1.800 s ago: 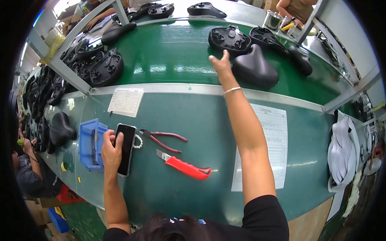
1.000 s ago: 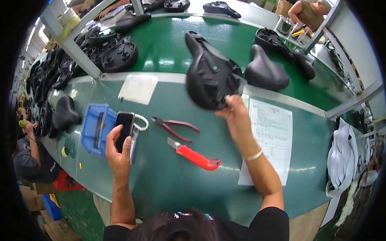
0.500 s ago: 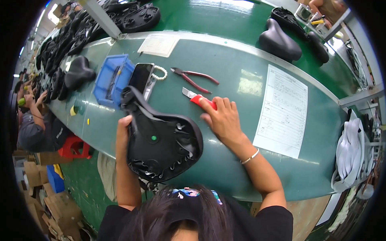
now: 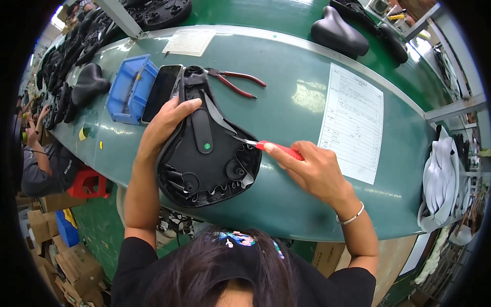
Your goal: Trimming excess material from bicycle seats using a utility knife.
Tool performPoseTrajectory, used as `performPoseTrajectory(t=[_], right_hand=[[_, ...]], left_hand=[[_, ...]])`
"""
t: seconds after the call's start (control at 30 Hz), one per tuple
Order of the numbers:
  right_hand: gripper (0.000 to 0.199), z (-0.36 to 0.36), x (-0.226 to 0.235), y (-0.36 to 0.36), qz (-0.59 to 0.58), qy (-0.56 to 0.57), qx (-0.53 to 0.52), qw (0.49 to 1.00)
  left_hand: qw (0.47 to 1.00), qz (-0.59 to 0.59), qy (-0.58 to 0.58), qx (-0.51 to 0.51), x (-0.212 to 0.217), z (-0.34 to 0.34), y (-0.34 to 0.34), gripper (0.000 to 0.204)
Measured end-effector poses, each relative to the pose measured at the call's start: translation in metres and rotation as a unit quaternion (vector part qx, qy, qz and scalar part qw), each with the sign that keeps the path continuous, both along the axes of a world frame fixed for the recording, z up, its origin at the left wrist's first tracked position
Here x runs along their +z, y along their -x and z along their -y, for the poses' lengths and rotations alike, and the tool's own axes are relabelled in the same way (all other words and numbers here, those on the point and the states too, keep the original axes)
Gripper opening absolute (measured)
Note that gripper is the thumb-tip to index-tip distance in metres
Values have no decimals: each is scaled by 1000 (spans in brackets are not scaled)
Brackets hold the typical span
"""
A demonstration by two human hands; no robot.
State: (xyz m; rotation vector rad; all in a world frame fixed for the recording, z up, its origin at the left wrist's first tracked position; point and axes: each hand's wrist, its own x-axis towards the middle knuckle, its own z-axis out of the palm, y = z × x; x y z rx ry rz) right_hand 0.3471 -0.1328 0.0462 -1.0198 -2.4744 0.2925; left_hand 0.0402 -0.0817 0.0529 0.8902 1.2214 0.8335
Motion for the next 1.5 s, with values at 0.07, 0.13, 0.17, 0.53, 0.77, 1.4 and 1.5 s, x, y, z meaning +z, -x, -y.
performPoseTrajectory(t=[0.07,0.13,0.17,0.53,0.77,1.4,1.5], right_hand=[[51,-6,3,-1,79,-54,17,995],[51,-1,-4,-4,102,-37,10,994],[51,5,-7,-5,127,-19,2,992],[69,118,-30,38,-37,157,-192,968],[60,80,-23,48,-270,122,-207,932],[55,33,-3,29,-250,192,-182,931],[59,36,-15,-9,-109,105,-79,985]], left_hand=[[999,-18,-19,-27,4,-7,-7,33],[999,-30,-21,-38,-3,-12,-2,32],[998,-40,-23,-50,-6,-13,1,30],[994,-78,-15,77,-19,19,9,26],[980,-61,-49,184,-19,70,14,32],[808,-345,-443,-182,-32,48,-58,19],[819,-308,-436,-210,-25,44,-59,25]])
